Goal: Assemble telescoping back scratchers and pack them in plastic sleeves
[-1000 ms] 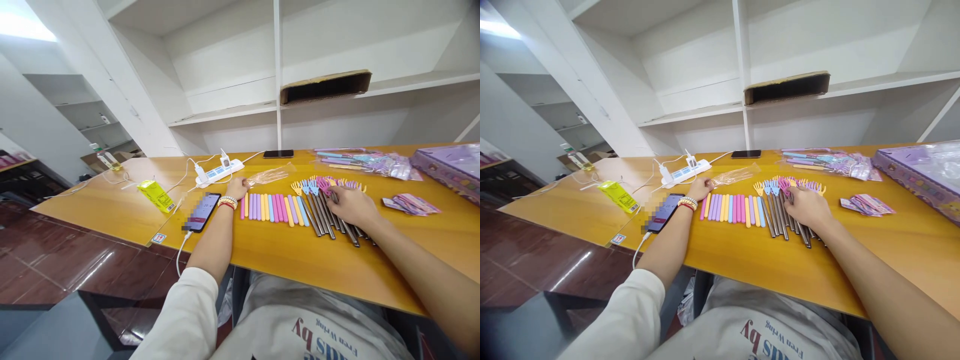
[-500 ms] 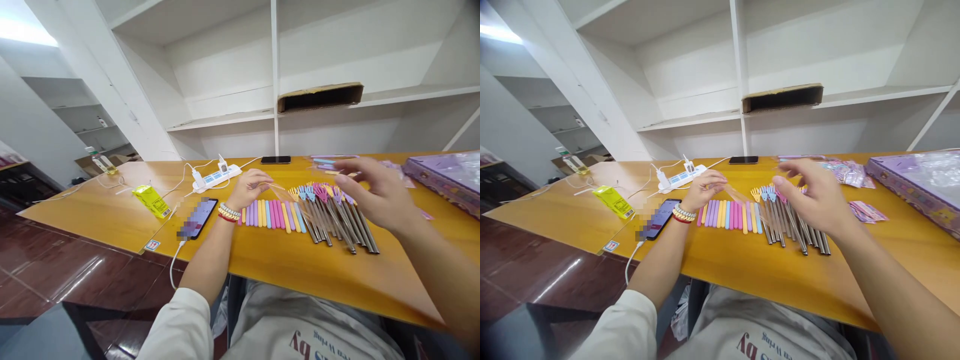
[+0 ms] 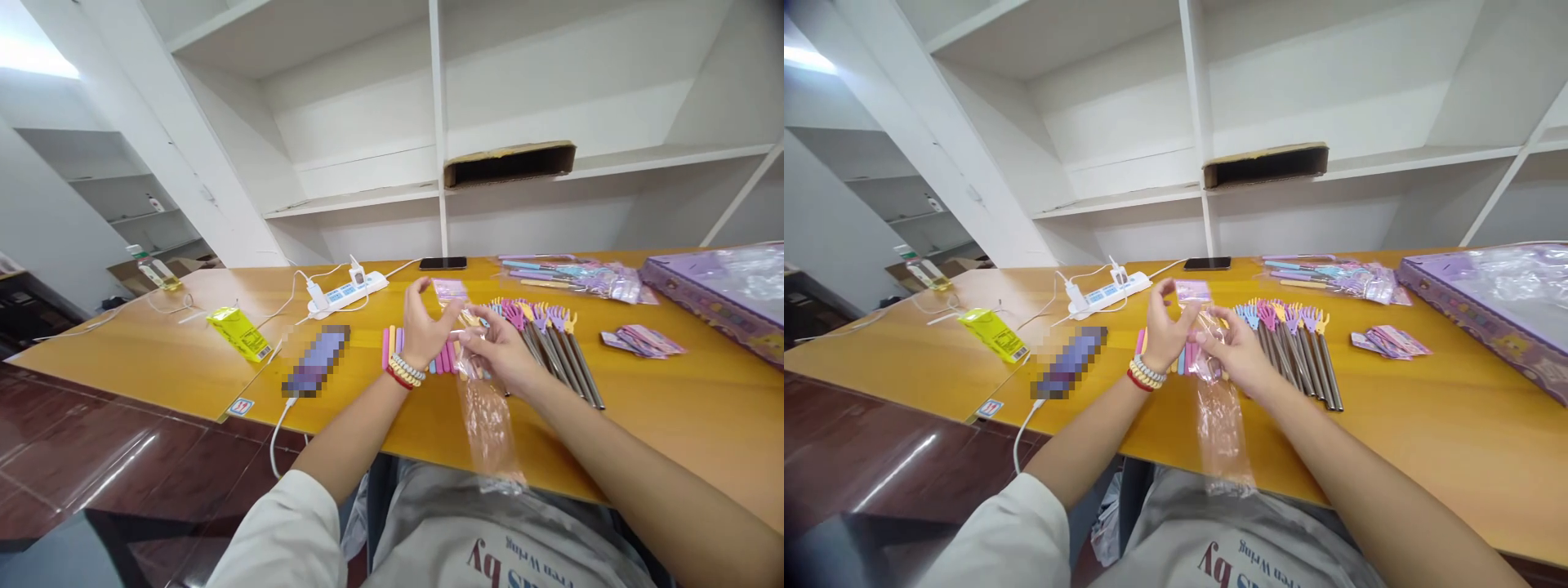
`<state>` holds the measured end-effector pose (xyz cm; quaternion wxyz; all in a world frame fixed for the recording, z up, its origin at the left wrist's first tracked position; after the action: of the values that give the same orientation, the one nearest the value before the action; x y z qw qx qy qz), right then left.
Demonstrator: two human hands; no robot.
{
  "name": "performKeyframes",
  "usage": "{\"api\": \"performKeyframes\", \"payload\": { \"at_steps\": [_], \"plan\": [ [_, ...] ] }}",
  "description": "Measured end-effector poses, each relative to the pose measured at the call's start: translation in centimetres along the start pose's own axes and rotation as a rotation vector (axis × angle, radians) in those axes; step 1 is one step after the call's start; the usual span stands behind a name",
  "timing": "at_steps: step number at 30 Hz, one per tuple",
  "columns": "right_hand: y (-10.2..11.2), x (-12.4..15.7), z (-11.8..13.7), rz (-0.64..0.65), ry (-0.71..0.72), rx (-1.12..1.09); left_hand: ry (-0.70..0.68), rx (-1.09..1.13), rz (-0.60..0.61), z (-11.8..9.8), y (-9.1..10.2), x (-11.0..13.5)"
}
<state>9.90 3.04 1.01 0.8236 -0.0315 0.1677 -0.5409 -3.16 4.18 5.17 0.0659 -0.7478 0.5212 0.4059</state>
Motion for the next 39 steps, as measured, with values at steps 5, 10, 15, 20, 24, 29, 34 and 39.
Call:
{"api": "performKeyframes", "payload": {
  "at_steps": [5,10,15,20,24,29,34,39],
  "plan": [
    [-1.1,0.6,-0.1,0.065,0.113,0.129,0.265,0.295,0.563,1.6,-3.4,0.8],
    [0.8,0.3,0.5,-0.064,0.073,0.224,0.223,0.490,0.620,1.1,-2.7,0.4],
    [2.6,0.5,2.1,-0.230,0.314,0.481,0.223,0.496,0.809,0.8,-2.7,0.7],
    [2.3,1.0,2.7,-0.235,0.439,0.766,0.210,0.567,0.717,0.9,-2.8,0.6],
    [2.8,0.9,3.0,-0.338,0.421,0.828,0.238,0.571,0.729,1.1,-2.9,0.8],
    [3.8,-0.4,1.5,-0.303,0.170,0.380,0.200,0.589,0.780,0.8,-2.8,0.9],
    [4.3,-0.2,2.5,-0.304,0.318,0.516,0.204,0.530,0.799,1.4,-3.2,1.2],
    [3.9,0.2,3.6,-0.240,0.477,0.904,0.203,0.543,0.792,1.6,-3.3,1.4]
  ]
}}
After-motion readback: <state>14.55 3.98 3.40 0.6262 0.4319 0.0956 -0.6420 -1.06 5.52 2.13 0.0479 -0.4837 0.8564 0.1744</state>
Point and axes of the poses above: each hand's wrist, its own x-axis away from the middle knuckle, its own y-axis out of the back of the hand, z = x × y, the point moved 5 cm from there along -x, towards the middle knuckle, and after that the axes turned 2 degrees about z, right-handed, at the moved point
